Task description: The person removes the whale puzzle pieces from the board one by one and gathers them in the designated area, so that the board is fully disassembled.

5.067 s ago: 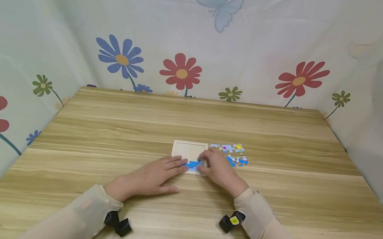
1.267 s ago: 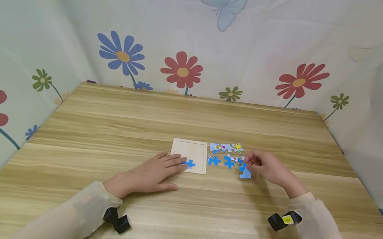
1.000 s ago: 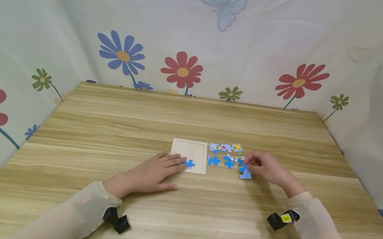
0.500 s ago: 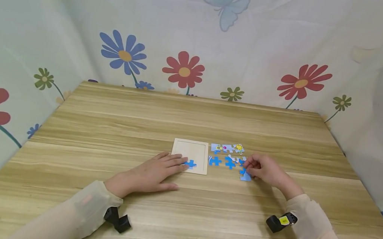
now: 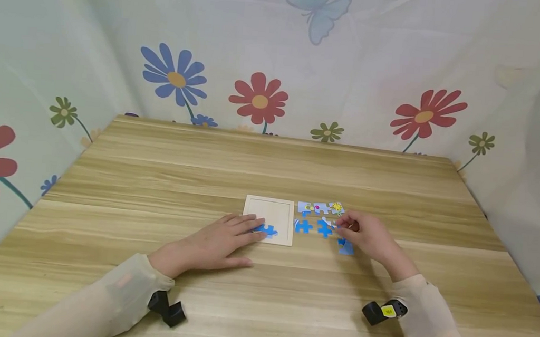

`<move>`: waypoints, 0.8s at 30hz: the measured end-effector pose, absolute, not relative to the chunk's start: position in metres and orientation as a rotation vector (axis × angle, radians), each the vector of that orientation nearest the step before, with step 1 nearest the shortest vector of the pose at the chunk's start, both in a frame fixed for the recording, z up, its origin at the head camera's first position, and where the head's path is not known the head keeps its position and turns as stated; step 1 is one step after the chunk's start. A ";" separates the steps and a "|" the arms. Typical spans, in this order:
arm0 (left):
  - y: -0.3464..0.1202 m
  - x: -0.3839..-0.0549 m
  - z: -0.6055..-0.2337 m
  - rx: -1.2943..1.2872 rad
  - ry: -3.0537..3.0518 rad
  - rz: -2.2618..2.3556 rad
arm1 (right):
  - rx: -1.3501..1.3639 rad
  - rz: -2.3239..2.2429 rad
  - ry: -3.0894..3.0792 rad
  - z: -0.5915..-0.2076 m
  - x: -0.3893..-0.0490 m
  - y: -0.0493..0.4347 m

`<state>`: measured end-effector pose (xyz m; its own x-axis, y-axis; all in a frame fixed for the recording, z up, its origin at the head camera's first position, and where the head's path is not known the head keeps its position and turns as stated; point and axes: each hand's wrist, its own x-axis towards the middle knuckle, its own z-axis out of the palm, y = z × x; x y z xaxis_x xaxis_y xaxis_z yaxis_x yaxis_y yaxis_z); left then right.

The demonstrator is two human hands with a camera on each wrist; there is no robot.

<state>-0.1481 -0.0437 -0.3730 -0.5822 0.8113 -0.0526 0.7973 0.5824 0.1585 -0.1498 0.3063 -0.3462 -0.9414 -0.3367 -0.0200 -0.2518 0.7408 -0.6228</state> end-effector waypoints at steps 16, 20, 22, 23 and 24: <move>-0.054 -0.150 -0.363 1.455 2.763 0.026 | -0.484 -1.049 2.800 -0.346 -0.155 0.259; -0.057 -0.150 -0.362 1.462 2.770 0.035 | -0.492 -1.073 2.826 -0.346 -0.155 0.248; -0.057 -0.150 -0.362 1.459 2.763 0.041 | -0.492 -1.078 2.836 -0.346 -0.154 0.243; -0.057 -0.150 -0.362 1.455 2.757 0.043 | -0.493 -1.086 2.835 -0.347 -0.154 0.240; -0.057 -0.150 -0.363 1.450 2.752 0.046 | -0.499 -1.089 2.834 -0.348 -0.154 0.237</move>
<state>-0.1502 -0.0571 -0.3626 -0.5651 0.8249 -0.0133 0.8240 0.5651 0.0401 -0.1542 0.2374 -0.3480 -0.9454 -0.3214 0.0548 -0.2754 0.6972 -0.6619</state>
